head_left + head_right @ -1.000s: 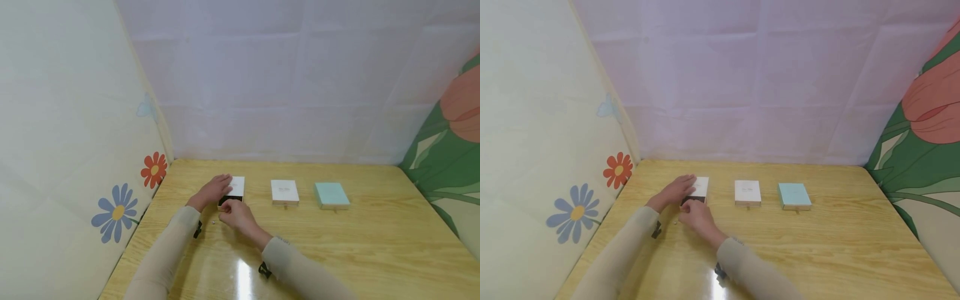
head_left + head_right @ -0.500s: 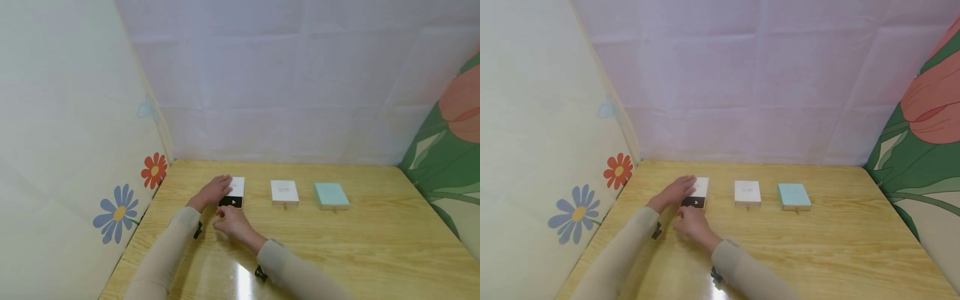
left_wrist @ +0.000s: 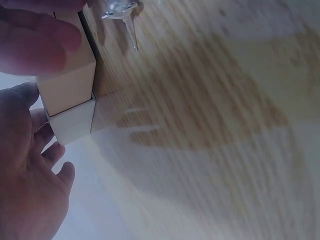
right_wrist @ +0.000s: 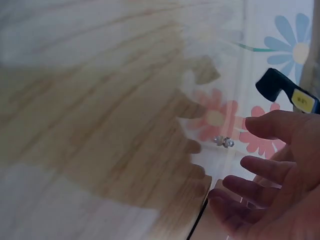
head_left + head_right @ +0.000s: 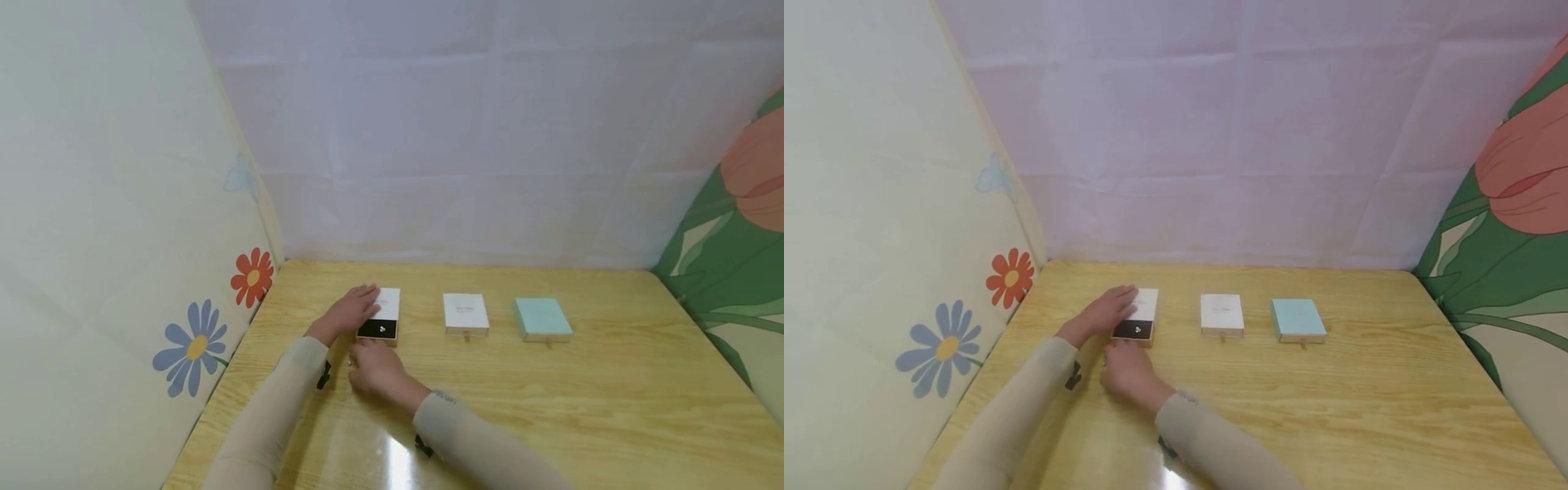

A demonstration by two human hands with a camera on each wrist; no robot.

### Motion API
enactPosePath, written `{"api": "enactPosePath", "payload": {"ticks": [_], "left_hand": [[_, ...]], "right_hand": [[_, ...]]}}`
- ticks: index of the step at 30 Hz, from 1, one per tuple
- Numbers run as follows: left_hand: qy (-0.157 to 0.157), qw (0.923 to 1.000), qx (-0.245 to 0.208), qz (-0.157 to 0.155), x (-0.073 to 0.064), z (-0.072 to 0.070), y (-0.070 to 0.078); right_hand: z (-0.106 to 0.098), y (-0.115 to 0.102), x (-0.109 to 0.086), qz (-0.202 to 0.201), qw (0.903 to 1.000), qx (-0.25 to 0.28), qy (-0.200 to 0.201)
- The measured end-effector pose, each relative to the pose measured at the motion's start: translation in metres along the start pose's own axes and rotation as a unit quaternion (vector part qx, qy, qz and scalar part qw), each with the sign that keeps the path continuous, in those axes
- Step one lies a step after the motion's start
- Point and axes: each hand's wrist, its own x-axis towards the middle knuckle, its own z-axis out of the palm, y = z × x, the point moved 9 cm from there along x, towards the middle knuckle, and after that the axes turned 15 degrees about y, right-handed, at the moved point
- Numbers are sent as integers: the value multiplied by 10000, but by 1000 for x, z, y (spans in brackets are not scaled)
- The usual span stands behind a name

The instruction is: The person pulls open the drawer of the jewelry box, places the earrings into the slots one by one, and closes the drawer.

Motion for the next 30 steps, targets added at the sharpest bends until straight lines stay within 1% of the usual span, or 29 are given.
{"api": "enactPosePath", "payload": {"ticks": [3, 6, 16, 24, 27, 30], "left_hand": [[-21, 10000, 8, -20, 0, 0, 0], [-59, 9999, 43, -85, 0, 0, -1], [-108, 9998, 107, -109, 0, -1, 1], [-122, 9997, 150, -137, -1, -1, 2], [-66, 9999, 73, -125, -1, -2, 2], [-38, 10000, 61, -69, -1, -2, 2]], "right_hand": [[3, -8, 0, -372, 9982, -470, -13], [6, -14, -1, -554, 9956, -747, -78], [7, -20, -3, -721, 9892, -1272, -113], [7, -22, -5, -833, 9842, -1539, -279], [6, -25, -5, -984, 9809, -1667, -198], [2, -28, -6, -1164, 9766, -1805, 16]]}}
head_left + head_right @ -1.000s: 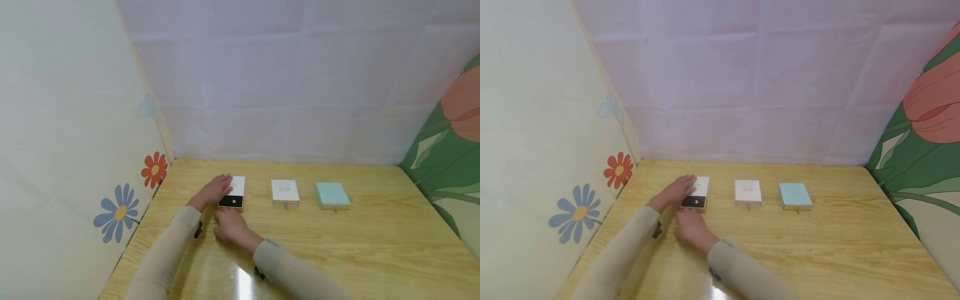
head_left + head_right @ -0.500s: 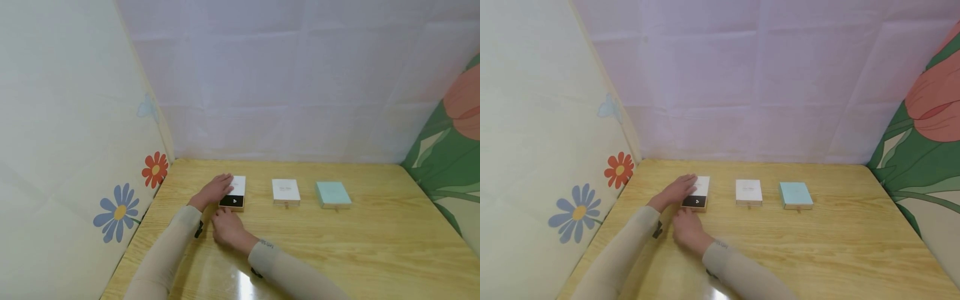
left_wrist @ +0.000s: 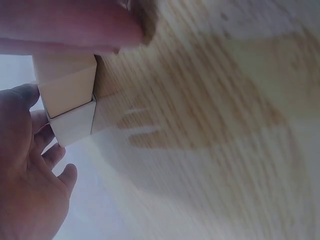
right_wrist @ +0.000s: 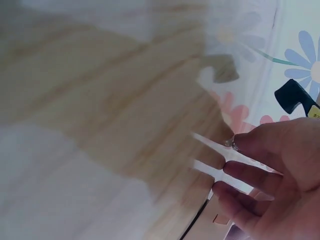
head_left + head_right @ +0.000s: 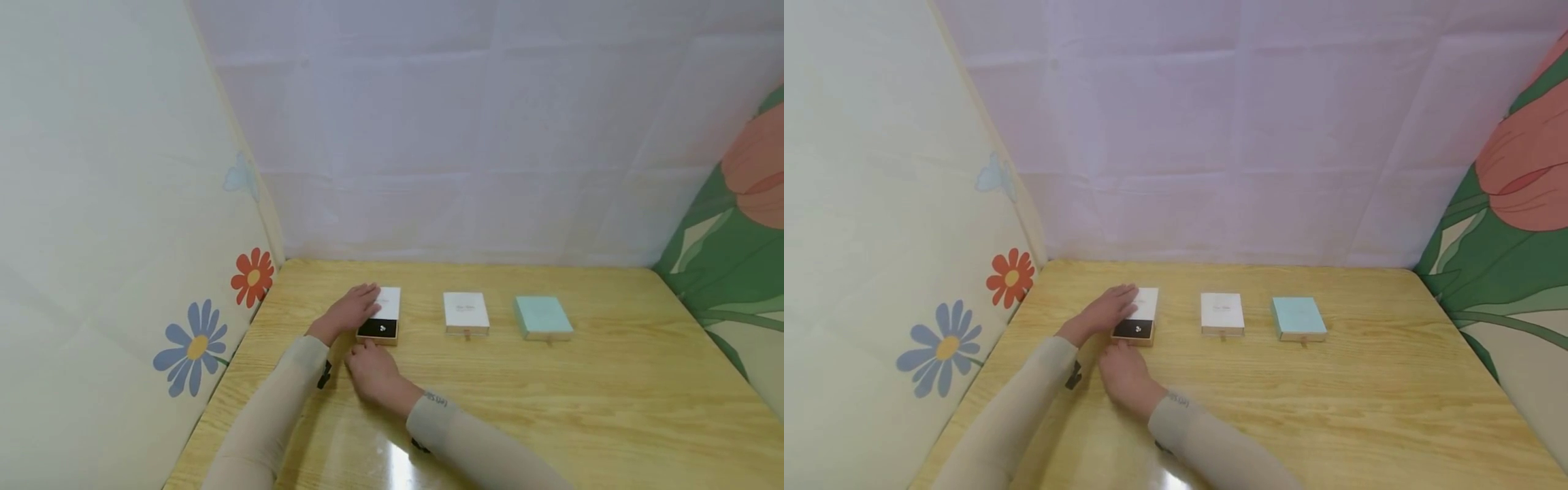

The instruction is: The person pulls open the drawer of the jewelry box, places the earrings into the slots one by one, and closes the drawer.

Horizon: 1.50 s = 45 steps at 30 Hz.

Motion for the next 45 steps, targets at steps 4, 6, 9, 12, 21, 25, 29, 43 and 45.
{"api": "enactPosePath", "payload": {"ticks": [4, 6, 9, 12, 21, 25, 29, 43, 45], "left_hand": [[2, 10000, 8, 63, 0, 1, 0], [7, 10000, -17, 57, -1, 0, 0], [-8, 10000, -31, 32, -1, 0, 1], [-28, 10000, -36, 27, -1, 0, 2], [-66, 9999, 75, 5, -1, -1, 2], [-17, 10000, -27, -22, -1, -2, 4], [10, 9999, -101, -4, -2, -3, 5], [4, 9999, -102, -22, -1, -2, 4], [9, 9999, -102, -32, 0, -2, 5]], "right_hand": [[-4, -1, 0, -66, 9996, -22, 257], [-5, 0, 0, -41, 9994, 69, 326], [-5, 0, 1, -2, 9989, 230, 411], [-6, 1, 2, 21, 9983, 369, 443], [-8, 9, 3, 228, 9924, 1126, 451], [-7, 26, 5, 852, 9636, 2515, 317], [-5, 49, 4, 1672, 9101, 3783, 263], [7, 90, -5, 3414, 7224, 6010, 221], [9, 93, -6, 3566, 6984, 6198, 280]]}}
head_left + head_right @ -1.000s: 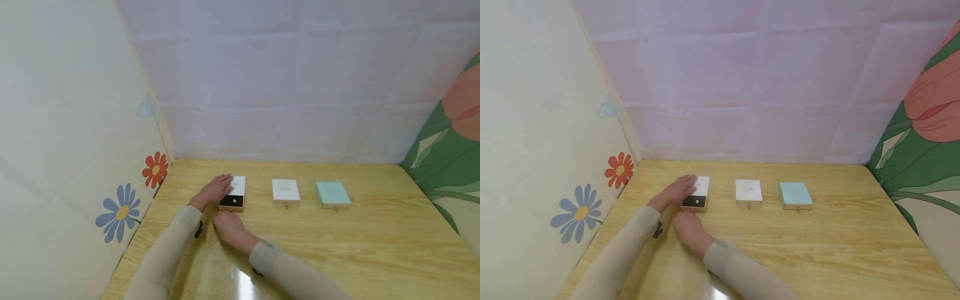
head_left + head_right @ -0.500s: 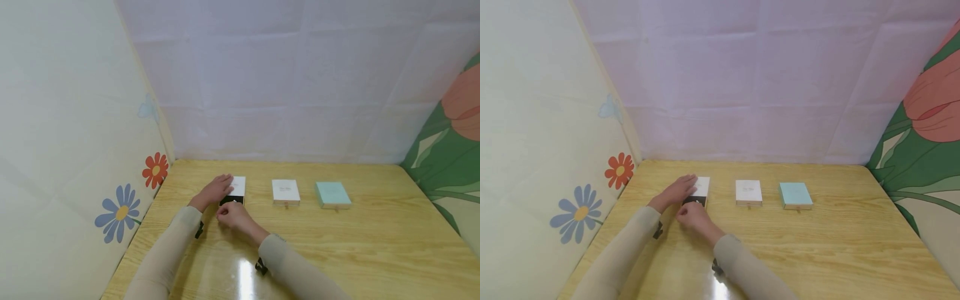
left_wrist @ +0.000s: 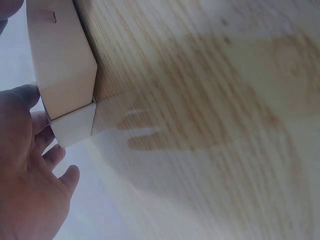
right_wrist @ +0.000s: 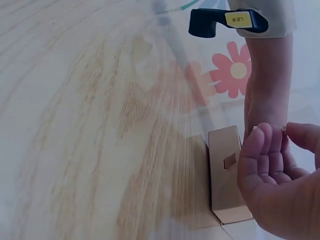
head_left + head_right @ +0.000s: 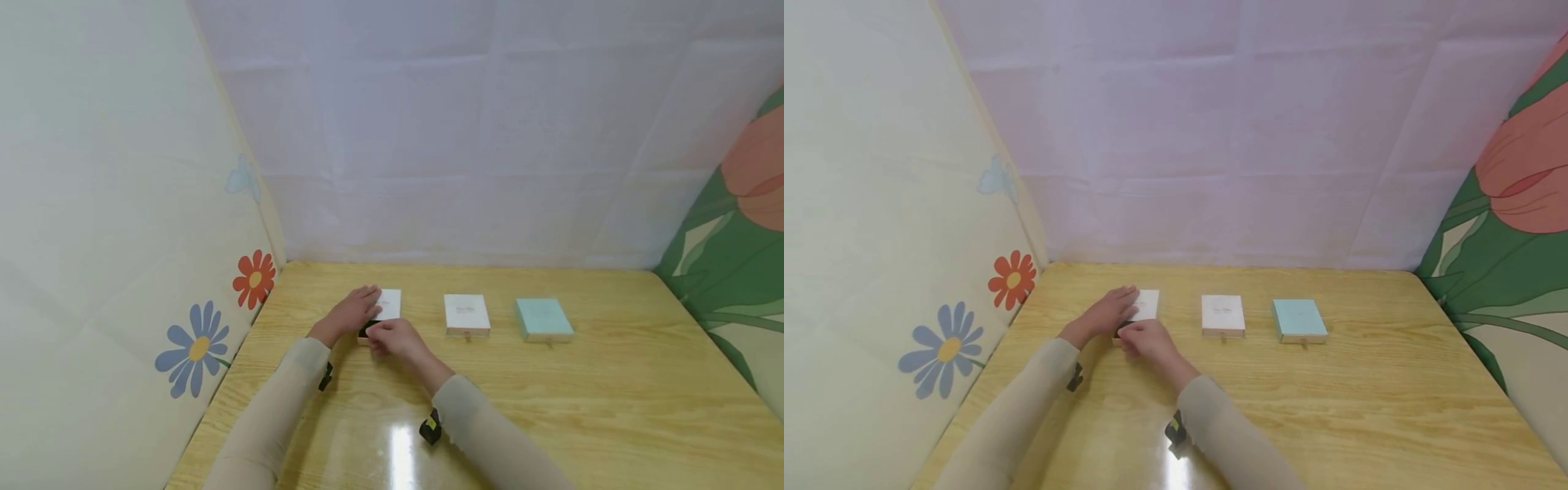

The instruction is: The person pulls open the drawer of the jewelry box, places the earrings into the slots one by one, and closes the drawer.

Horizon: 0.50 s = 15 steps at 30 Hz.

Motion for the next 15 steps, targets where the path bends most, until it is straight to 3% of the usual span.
{"api": "enactPosePath", "payload": {"ticks": [15], "left_hand": [[13, 9999, -49, -140, 0, 1, -3]], "right_hand": [[-12, 11, 12, 856, 9892, 1061, 533]]}}
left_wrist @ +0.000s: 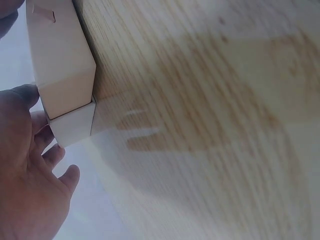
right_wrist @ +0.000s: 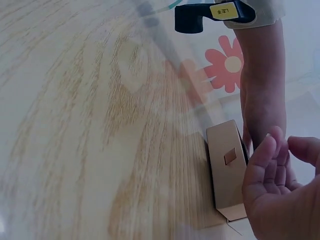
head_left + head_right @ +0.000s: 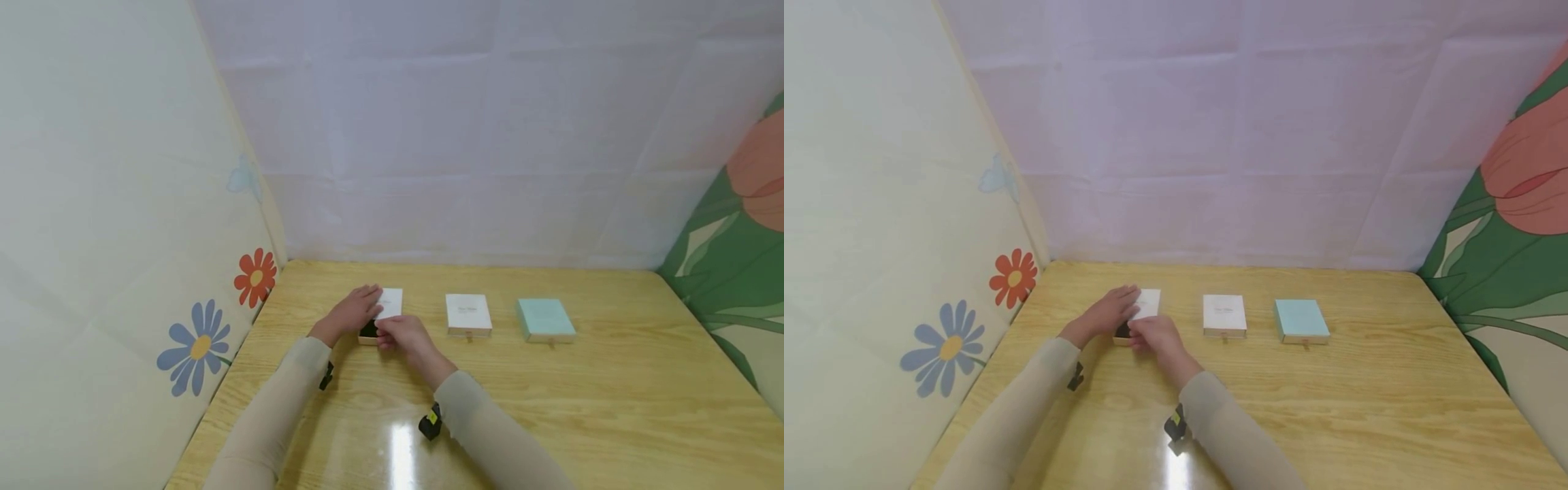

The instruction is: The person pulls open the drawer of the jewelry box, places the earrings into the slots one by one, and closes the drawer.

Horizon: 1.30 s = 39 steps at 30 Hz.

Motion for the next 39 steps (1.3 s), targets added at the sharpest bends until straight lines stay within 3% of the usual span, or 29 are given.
{"api": "enactPosePath", "payload": {"ticks": [6, 14, 25, 39], "left_hand": [[11, 10000, 8, 35, 1, 3, -2], [-12, 10000, 71, 60, 3, 3, -3], [-150, 9999, 61, 52, 0, 2, -3], [-137, 9998, 43, 115, 1, 3, -3]], "right_hand": [[-4, 2, 4, 76, 9995, -217, 200], [-2, -1, 9, 199, 9994, -241, 178], [-5, -7, 18, -237, 9886, -1422, 424], [3, -7, 23, -12, 9827, -1808, 392]]}}
